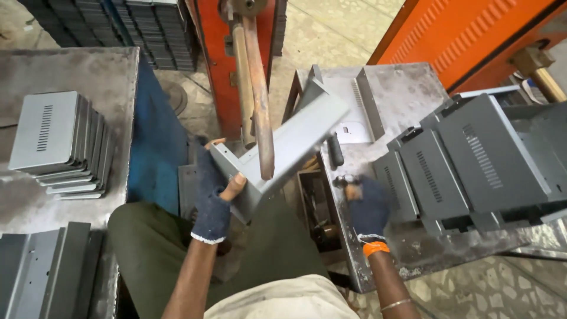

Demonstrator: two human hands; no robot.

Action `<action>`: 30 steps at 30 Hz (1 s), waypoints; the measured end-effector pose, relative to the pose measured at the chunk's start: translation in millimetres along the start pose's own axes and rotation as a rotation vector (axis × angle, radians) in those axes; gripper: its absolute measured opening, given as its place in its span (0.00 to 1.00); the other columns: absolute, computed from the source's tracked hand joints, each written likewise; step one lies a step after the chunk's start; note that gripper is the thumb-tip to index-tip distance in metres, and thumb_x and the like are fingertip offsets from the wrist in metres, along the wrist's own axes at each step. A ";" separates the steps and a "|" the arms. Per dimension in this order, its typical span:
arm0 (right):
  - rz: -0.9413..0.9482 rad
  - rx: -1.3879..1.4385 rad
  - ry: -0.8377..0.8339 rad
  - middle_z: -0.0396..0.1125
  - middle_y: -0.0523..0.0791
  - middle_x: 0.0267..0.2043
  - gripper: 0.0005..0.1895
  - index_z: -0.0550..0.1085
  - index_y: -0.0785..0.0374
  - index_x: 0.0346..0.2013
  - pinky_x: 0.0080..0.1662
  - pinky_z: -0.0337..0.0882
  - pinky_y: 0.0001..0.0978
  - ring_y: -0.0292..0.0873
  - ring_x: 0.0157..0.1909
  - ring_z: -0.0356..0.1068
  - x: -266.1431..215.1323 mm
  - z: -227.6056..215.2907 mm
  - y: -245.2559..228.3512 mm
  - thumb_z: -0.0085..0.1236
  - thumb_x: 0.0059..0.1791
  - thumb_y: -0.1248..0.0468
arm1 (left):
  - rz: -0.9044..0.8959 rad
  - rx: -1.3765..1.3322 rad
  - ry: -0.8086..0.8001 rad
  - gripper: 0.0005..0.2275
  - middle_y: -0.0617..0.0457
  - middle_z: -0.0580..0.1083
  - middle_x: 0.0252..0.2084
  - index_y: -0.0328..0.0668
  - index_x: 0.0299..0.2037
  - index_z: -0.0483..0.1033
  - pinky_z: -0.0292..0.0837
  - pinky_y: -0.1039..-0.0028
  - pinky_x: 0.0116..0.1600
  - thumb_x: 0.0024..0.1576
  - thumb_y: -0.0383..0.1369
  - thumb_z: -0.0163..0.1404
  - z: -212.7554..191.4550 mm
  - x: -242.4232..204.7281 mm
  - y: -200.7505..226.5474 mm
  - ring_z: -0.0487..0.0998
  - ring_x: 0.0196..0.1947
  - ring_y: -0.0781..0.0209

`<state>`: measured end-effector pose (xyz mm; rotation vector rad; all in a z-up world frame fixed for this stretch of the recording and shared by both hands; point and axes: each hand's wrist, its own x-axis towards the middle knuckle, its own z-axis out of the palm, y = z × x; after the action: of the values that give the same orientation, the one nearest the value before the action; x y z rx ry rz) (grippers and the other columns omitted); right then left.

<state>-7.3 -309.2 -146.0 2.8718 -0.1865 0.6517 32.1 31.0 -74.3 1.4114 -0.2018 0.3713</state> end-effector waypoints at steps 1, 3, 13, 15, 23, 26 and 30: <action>-0.009 0.003 0.008 0.72 0.45 0.39 0.12 0.76 0.54 0.43 0.54 0.71 0.35 0.45 0.48 0.74 18.6 -27.2 -9.7 0.54 0.54 0.51 | 0.008 0.001 0.010 0.35 0.52 0.64 0.51 0.53 0.65 0.63 0.57 0.68 0.65 0.49 0.46 0.65 2.9 5.0 7.4 0.62 0.53 0.60; 0.127 0.689 0.438 0.71 0.51 0.51 0.13 0.77 0.63 0.54 0.61 0.66 0.44 0.56 0.57 0.69 51.8 -82.8 -31.7 0.52 0.56 0.66 | -0.079 -0.111 -0.047 0.34 0.49 0.68 0.53 0.49 0.66 0.62 0.60 0.65 0.63 0.50 0.43 0.63 5.5 12.7 23.3 0.64 0.53 0.58; -0.326 0.733 -0.280 0.67 0.43 0.15 0.28 0.71 0.47 0.14 0.37 0.71 0.36 0.54 0.30 0.73 145.0 -163.0 -115.4 0.47 0.55 0.42 | -0.113 -0.159 -0.221 0.34 0.49 0.67 0.46 0.50 0.64 0.66 0.61 0.68 0.56 0.46 0.45 0.64 0.2 32.3 29.2 0.67 0.48 0.56; -0.353 0.550 -0.093 0.69 0.46 0.15 0.18 0.80 0.45 0.19 0.33 0.73 0.39 0.54 0.28 0.74 146.3 -157.2 -118.2 0.55 0.51 0.47 | -0.107 -0.165 -0.249 0.37 0.50 0.67 0.47 0.50 0.63 0.66 0.61 0.67 0.58 0.42 0.47 0.66 0.5 33.0 28.8 0.66 0.49 0.56; -0.306 0.456 -0.178 0.70 0.47 0.17 0.18 0.81 0.46 0.24 0.31 0.74 0.41 0.56 0.29 0.74 149.7 -163.4 -93.9 0.55 0.50 0.44 | -0.177 -0.183 -0.259 0.37 0.47 0.69 0.57 0.53 0.66 0.64 0.59 0.60 0.68 0.45 0.39 0.68 11.4 18.6 27.5 0.66 0.60 0.55; -0.336 0.489 -0.174 0.69 0.47 0.17 0.17 0.80 0.45 0.23 0.31 0.73 0.41 0.57 0.31 0.74 149.3 -165.7 -93.3 0.56 0.50 0.44 | -0.161 -0.200 -0.243 0.36 0.48 0.68 0.60 0.50 0.65 0.65 0.57 0.60 0.70 0.45 0.37 0.69 11.8 14.7 29.7 0.64 0.63 0.54; -0.514 0.542 0.120 0.63 0.49 0.11 0.23 0.77 0.63 0.14 0.24 0.63 0.41 0.50 0.10 0.57 147.1 -181.7 -96.8 0.56 0.52 0.58 | -0.147 -0.260 -0.263 0.37 0.48 0.67 0.62 0.48 0.65 0.64 0.55 0.60 0.72 0.45 0.36 0.69 14.6 17.9 25.7 0.62 0.65 0.55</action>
<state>65.0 -188.1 64.0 3.1379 0.8399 0.8579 40.3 21.9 -42.0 1.2057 -0.3452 0.0340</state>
